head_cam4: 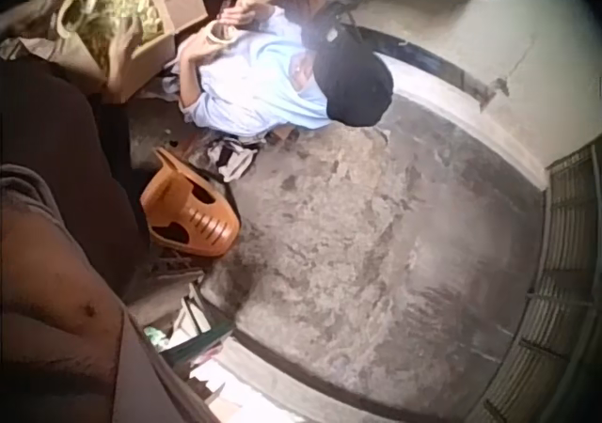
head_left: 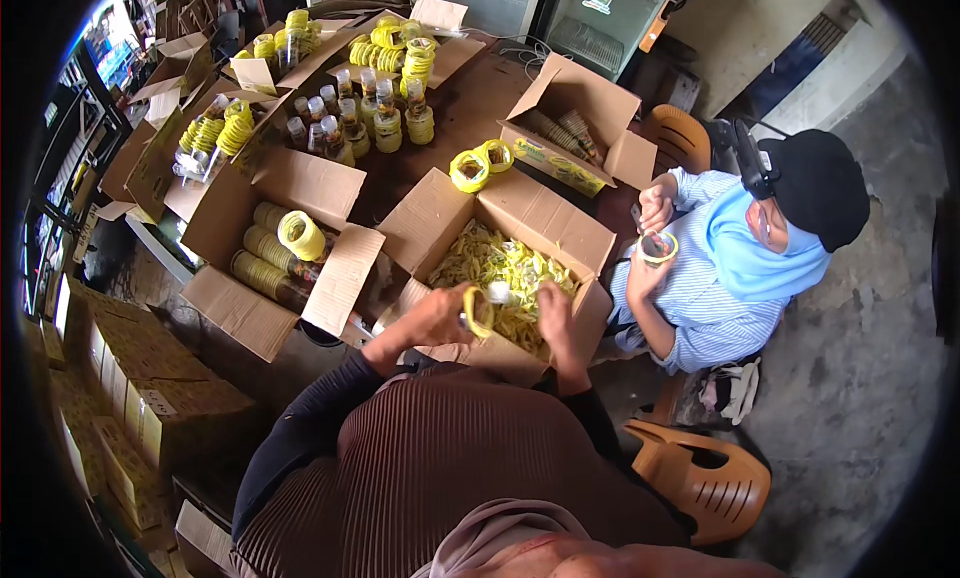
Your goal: The person wraps yellow adhesive labels around small clear plastic bottles by hand, removing items from a cardboard box and placing them on a table with other containers.
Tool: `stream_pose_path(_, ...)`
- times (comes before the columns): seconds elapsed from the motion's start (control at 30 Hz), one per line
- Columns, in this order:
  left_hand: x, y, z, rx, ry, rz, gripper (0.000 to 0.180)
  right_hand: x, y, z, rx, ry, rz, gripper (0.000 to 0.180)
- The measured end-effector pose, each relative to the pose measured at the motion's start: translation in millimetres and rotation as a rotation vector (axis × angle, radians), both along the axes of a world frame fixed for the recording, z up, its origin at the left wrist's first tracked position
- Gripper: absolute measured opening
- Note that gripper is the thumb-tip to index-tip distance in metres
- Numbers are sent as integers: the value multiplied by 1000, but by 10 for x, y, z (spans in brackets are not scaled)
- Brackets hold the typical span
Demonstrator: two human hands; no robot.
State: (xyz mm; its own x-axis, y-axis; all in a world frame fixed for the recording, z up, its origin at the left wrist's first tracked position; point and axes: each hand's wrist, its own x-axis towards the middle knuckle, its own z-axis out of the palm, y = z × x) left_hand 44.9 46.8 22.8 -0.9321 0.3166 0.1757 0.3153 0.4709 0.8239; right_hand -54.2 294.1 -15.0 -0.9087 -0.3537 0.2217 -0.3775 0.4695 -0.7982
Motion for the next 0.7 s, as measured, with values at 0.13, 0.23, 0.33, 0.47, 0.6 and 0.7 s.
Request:
stream_pose_path(0.13, 168, -165, 167, 17, 4, 234, 61, -232, 469, -249, 236, 238, -77, 20)
stream_pose_path(0.23, 204, -104, 157, -94, 192, 303, 62, -14, 271, -162, 164, 18, -53, 22)
stream_pose_path(0.33, 99, -14, 69, -48, 73, 202, 70, 218, -100, 133, -198, -130, 161, 31)
stream_pose_path(0.47, 17, 133, 4, -107, 39, 100, 78, 401, -436, 574, -195, 120, 251, 41)
stream_pose_path(0.6, -74, 159, 28, -59, 141, -9, 82, 370, -422, 479, -130, 203, 261, 23)
stream_pose_path(0.7, -86, 221, 37, -48, 217, 10, 84, 455, -447, 563, -225, 141, 220, 18)
